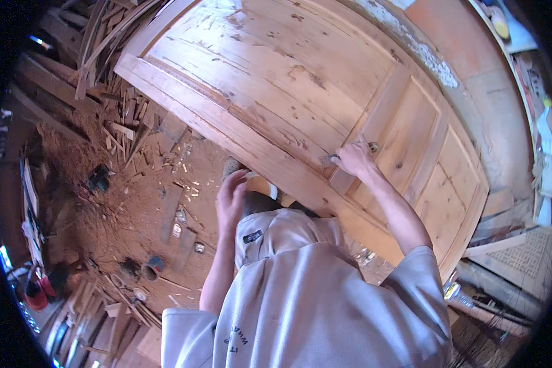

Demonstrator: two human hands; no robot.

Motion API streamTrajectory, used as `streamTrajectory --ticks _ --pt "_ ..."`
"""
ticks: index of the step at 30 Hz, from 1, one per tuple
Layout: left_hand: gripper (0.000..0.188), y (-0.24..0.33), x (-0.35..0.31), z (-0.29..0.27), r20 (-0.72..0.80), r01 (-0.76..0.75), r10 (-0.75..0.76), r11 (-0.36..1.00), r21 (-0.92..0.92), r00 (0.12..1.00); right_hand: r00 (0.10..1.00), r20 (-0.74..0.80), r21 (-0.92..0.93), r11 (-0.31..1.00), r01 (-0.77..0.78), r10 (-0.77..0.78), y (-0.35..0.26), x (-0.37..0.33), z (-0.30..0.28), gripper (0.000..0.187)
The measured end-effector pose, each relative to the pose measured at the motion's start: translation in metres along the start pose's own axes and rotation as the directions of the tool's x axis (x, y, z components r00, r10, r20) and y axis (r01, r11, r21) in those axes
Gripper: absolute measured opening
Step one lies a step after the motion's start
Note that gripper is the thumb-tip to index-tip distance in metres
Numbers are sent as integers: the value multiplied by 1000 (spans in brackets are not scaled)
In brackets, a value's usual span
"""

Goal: The person applies wood glue from a bottle into the grooves of a wooden cabinet door and then presses thin wooden strips into the glued grooves by hand.

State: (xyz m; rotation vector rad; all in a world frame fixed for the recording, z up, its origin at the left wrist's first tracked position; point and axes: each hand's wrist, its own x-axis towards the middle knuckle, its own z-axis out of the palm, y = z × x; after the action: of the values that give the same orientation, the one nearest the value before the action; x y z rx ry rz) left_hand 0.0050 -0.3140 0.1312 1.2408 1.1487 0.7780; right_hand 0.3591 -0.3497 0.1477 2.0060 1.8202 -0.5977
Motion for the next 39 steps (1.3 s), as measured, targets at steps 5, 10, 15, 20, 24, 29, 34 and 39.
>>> streamTrajectory --ticks 5,10,15,20,24,29,34,39 --pt "29 -15 -47 -53 -254 56 -99 984 -169 962 984 95 -235 957 170 -152 0 28 -1 41" --pt "29 -19 -62 -51 -375 79 -175 963 -256 910 964 213 -255 943 212 -159 -1 37 -12 40" --pt "29 -12 -53 -18 -348 124 -243 936 -330 906 949 275 -212 953 217 -155 6 43 -8 36" --pt "31 -4 -43 -7 -213 152 -205 959 -241 955 948 74 -250 915 318 -309 17 47 8 45" --pt "30 1 -39 -17 -259 154 -225 951 -269 939 936 212 -176 931 320 -282 -1 47 3 41" --pt "29 3 -32 -37 -334 124 -209 958 -258 919 940 190 -181 931 318 -284 3 50 -6 45" --pt "29 1 -22 -43 -339 125 -224 949 -291 914 954 204 -263 926 271 -221 -6 48 2 43" --pt "29 16 -13 -39 -294 145 -227 950 -276 929 963 162 -222 943 249 -216 -4 44 4 42"
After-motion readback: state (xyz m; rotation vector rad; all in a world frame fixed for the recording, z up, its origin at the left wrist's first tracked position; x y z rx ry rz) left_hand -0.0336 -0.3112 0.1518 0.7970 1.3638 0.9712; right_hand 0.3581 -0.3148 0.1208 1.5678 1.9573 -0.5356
